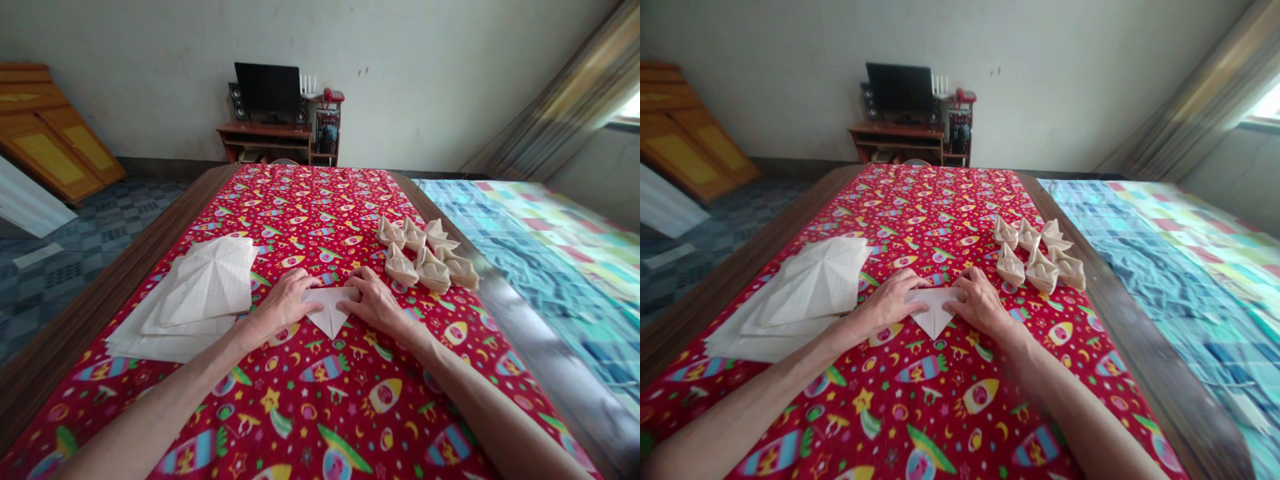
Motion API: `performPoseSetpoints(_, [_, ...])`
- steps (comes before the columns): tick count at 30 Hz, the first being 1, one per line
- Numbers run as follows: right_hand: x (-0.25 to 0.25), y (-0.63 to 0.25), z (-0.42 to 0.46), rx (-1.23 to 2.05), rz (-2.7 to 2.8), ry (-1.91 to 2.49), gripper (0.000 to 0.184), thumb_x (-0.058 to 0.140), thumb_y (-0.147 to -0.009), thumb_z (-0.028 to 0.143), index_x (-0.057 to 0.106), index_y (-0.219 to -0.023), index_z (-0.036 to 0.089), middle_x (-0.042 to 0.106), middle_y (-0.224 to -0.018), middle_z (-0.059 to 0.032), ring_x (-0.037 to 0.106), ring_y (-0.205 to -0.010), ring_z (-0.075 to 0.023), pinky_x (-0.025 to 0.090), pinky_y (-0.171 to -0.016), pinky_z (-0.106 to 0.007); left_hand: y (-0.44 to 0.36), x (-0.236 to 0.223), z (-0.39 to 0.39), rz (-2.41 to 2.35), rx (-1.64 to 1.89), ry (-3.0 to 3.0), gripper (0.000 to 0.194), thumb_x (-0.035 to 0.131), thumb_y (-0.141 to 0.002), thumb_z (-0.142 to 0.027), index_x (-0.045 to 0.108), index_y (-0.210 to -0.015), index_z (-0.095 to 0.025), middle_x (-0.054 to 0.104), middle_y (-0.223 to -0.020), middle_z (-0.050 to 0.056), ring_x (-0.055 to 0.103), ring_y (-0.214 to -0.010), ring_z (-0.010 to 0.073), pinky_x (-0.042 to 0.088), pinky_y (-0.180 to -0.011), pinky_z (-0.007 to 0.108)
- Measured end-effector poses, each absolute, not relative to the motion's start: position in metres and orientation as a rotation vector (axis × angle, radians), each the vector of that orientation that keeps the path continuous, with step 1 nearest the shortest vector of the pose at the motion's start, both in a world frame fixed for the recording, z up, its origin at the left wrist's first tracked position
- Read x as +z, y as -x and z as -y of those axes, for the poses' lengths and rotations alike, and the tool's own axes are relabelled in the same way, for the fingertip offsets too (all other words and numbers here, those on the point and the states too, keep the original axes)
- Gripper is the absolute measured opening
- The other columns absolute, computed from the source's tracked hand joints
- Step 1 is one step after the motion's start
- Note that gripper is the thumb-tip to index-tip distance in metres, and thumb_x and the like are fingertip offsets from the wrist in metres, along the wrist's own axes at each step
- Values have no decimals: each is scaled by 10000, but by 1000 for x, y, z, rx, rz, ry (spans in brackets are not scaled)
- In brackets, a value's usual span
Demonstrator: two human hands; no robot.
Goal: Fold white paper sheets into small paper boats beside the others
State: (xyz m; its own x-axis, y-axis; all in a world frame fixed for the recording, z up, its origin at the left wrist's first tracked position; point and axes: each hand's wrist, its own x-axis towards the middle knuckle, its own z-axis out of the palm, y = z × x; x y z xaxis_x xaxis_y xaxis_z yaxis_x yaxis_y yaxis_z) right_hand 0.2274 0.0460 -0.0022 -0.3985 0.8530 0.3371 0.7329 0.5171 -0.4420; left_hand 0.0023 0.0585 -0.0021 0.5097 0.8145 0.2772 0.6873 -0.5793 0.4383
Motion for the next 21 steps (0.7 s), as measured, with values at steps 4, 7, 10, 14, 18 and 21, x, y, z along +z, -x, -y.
performPoseSetpoints(4, [-5,-228,-45,245,2183,1277,178,710,-737,332,663,-862,216,510,-949,-50,514,-872,-197,473,-743,-335,-3,0,-59,-1263,658,-2475,350,779,-677,-259,630,-983,-177,579,-931,31,581,-917,197,490,-830,323])
performPoseSetpoints(7, [-5,-229,-43,204,2172,1213,100,657,-791,295,663,-843,210,519,-915,-50,515,-860,-190,459,-736,-318,-1,1,-59,-1271,660,-2468,334,776,-681,-244,634,-976,-177,580,-926,28,574,-909,195,486,-822,322])
performPoseSetpoints(10, [-5,-230,-44,352,2169,1157,87,600,-842,265,640,-810,195,563,-821,-32,539,-775,-159,449,-681,-278,1,2,-59,-1273,658,-2475,314,767,-692,-221,636,-976,-186,582,-925,24,569,-914,193,479,-827,324])
performPoseSetpoints(14, [-5,-231,-46,541,2144,1126,109,573,-866,270,620,-802,196,604,-763,-13,560,-714,-140,438,-649,-256,2,2,-58,-1267,659,-2440,300,750,-711,-205,622,-982,-201,580,-929,7,583,-873,168,490,-794,299])
performPoseSetpoints(18, [-4,-232,-46,549,2127,1116,93,570,-861,252,616,-801,197,608,-764,-14,566,-720,-144,434,-648,-259,3,0,-55,-1223,691,-2458,289,733,-725,-187,591,-977,-209,560,-939,-4,586,-868,157,491,-793,289])
performPoseSetpoints(21, [-4,-233,-46,552,2126,1095,84,570,-855,247,612,-798,201,612,-766,-19,570,-733,-153,447,-664,-273,4,-1,-55,-1231,715,-2507,260,727,-732,-201,577,-944,-210,535,-937,-1,574,-870,160,490,-790,298])
